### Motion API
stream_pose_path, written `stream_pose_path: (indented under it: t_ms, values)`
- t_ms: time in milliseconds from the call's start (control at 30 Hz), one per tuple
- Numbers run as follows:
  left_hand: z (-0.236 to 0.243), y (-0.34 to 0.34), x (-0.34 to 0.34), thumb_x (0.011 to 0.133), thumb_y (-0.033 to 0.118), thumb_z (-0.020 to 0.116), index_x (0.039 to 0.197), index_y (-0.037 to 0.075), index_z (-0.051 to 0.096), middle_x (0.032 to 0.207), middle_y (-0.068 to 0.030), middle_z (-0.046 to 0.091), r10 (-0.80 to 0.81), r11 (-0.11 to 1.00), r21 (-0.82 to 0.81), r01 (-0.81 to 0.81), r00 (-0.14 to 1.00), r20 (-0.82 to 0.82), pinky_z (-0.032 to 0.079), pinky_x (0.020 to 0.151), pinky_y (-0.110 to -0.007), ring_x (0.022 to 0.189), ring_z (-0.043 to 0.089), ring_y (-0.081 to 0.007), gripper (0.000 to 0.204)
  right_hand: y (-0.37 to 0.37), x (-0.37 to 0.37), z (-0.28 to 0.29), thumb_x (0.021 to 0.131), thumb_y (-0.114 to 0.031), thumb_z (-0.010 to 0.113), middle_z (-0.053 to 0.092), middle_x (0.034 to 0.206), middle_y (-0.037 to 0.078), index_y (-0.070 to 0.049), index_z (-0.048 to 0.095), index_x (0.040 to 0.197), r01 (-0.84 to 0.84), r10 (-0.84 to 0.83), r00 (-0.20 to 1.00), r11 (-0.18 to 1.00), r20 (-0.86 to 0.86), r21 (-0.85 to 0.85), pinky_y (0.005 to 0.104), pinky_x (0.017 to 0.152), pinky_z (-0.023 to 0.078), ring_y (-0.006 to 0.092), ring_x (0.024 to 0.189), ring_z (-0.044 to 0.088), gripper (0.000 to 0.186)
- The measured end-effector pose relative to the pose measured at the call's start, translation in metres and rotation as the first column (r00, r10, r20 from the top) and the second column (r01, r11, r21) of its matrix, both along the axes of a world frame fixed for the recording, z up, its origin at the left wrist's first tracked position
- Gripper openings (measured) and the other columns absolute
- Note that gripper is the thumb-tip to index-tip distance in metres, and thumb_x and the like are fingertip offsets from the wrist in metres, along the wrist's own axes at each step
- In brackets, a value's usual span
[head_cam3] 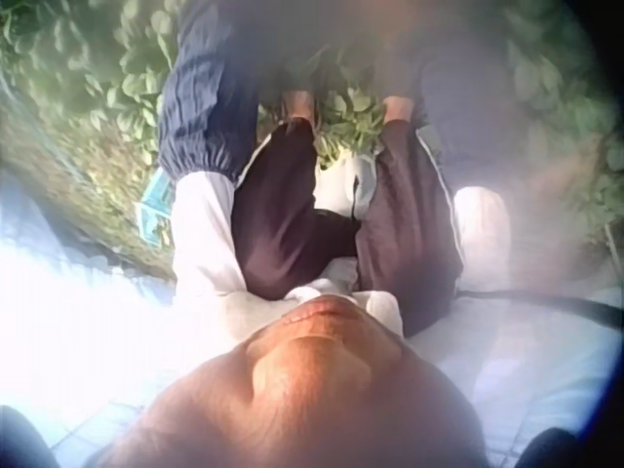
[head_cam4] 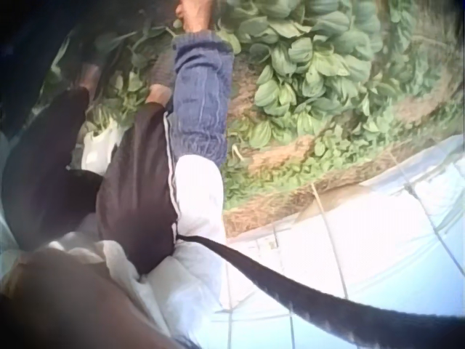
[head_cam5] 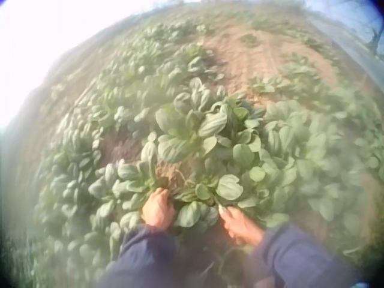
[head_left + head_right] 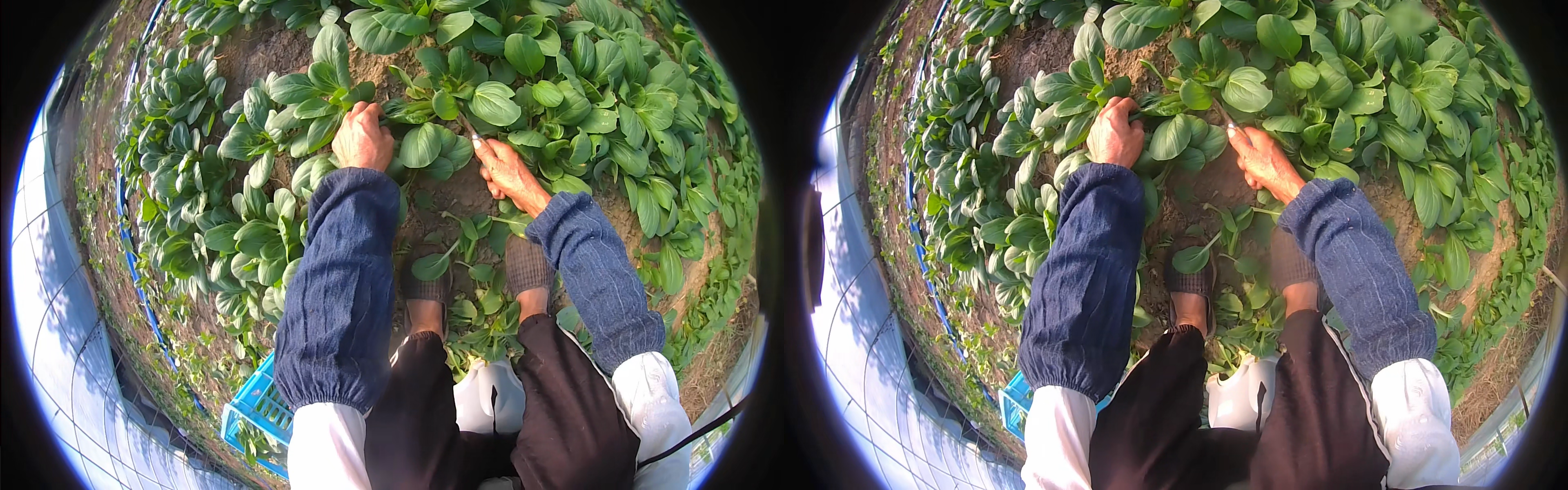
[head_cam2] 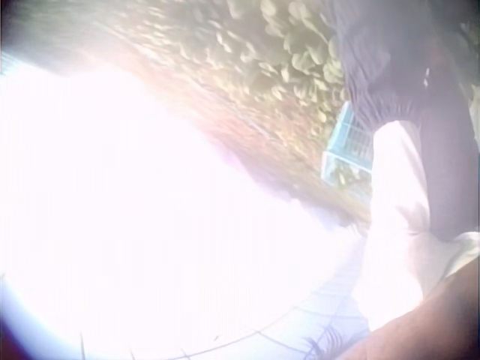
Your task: The person harvests bok choy by cutting them from the soil with a knife and placing them into a blue plastic crate.
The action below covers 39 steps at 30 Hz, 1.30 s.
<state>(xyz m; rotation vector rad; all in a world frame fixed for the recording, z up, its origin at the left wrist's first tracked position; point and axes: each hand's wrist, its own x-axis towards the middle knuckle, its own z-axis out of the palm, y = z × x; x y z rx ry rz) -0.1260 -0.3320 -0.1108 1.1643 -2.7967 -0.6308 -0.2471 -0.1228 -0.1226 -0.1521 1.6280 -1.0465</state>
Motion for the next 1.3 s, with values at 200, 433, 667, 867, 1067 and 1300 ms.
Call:
stream_pose_path:
  t_ms: [200, 433, 667, 867, 1067, 1300]
  values:
    - [0.000, -0.003, 0.001, 0.075, 0.012, 0.064, 0.100, 0.007, 0.067, 0.102, -0.0096, 0.063, -0.012, 1.000, 0.010, 0.012, 1.000, -0.018, 0.050, 0.083, -0.044, 0.097, 0.062, -0.0340, 0.025, -0.005, -0.002, -0.004, 0.098, -0.055, 0.047, 0.040, 0.066, -0.004, -0.013, 0.044, 0.089, 0.047, -0.047, 0.997, 0.999, 0.063, 0.007, 0.0217, 0.039, 0.026, 0.0050, 0.045, 0.033, 0.043]
    - [-0.002, 0.000, 0.003, 0.074, 0.013, 0.064, 0.100, 0.010, 0.069, 0.102, -0.0079, 0.064, 0.009, 1.000, 0.017, -0.008, 0.999, -0.031, 0.050, 0.084, -0.043, 0.098, 0.063, -0.0332, 0.027, -0.009, 0.000, -0.011, 0.097, -0.054, 0.048, 0.043, 0.067, 0.000, -0.010, 0.045, 0.090, 0.017, -0.012, 0.997, 0.997, -0.072, 0.076, 0.0233, 0.037, 0.028, 0.0072, 0.042, 0.037, 0.045]
    - [-0.006, 0.001, 0.000, 0.075, 0.013, 0.064, 0.101, 0.009, 0.069, 0.102, -0.0078, 0.065, 0.019, 0.999, 0.026, -0.018, 0.999, -0.033, 0.050, 0.085, -0.044, 0.099, 0.063, -0.0334, 0.026, -0.004, 0.001, -0.015, 0.098, -0.054, 0.046, 0.044, 0.069, 0.000, -0.010, 0.047, 0.098, -0.012, 0.023, 0.994, 0.995, -0.109, 0.096, 0.0221, 0.036, 0.028, 0.0063, 0.042, 0.038, 0.044]
    - [-0.008, 0.000, 0.001, 0.075, 0.012, 0.063, 0.099, 0.009, 0.070, 0.102, -0.0081, 0.066, 0.042, 0.998, 0.046, -0.040, 0.998, -0.046, 0.051, 0.084, -0.045, 0.097, 0.063, -0.0339, 0.026, -0.003, 0.004, -0.010, 0.099, -0.054, 0.045, 0.044, 0.069, -0.001, -0.011, 0.046, 0.096, -0.010, 0.019, 0.995, 0.996, -0.097, 0.091, 0.0211, 0.036, 0.029, 0.0058, 0.041, 0.037, 0.043]
    - [-0.010, -0.001, 0.001, 0.074, 0.013, 0.063, 0.100, 0.010, 0.070, 0.102, -0.0083, 0.066, 0.049, 0.998, 0.042, -0.047, 0.998, -0.044, 0.051, 0.085, -0.044, 0.098, 0.063, -0.0335, 0.027, 0.001, 0.004, -0.016, 0.099, -0.053, 0.044, 0.043, 0.067, -0.002, -0.012, 0.046, 0.095, 0.005, -0.003, 0.999, 0.999, -0.051, 0.054, 0.0213, 0.036, 0.029, 0.0058, 0.041, 0.037, 0.042]
    - [-0.007, 0.001, -0.004, 0.075, 0.015, 0.064, 0.101, 0.011, 0.071, 0.104, -0.0089, 0.067, 0.063, 0.996, 0.065, -0.059, 0.997, -0.052, 0.051, 0.086, -0.044, 0.100, 0.063, -0.0331, 0.027, 0.007, -0.007, -0.017, 0.099, -0.056, 0.043, 0.043, 0.066, -0.002, -0.012, 0.046, 0.093, -0.170, 0.200, 0.941, 0.977, -0.274, 0.131, 0.0213, 0.037, 0.027, 0.0055, 0.040, 0.036, 0.044]
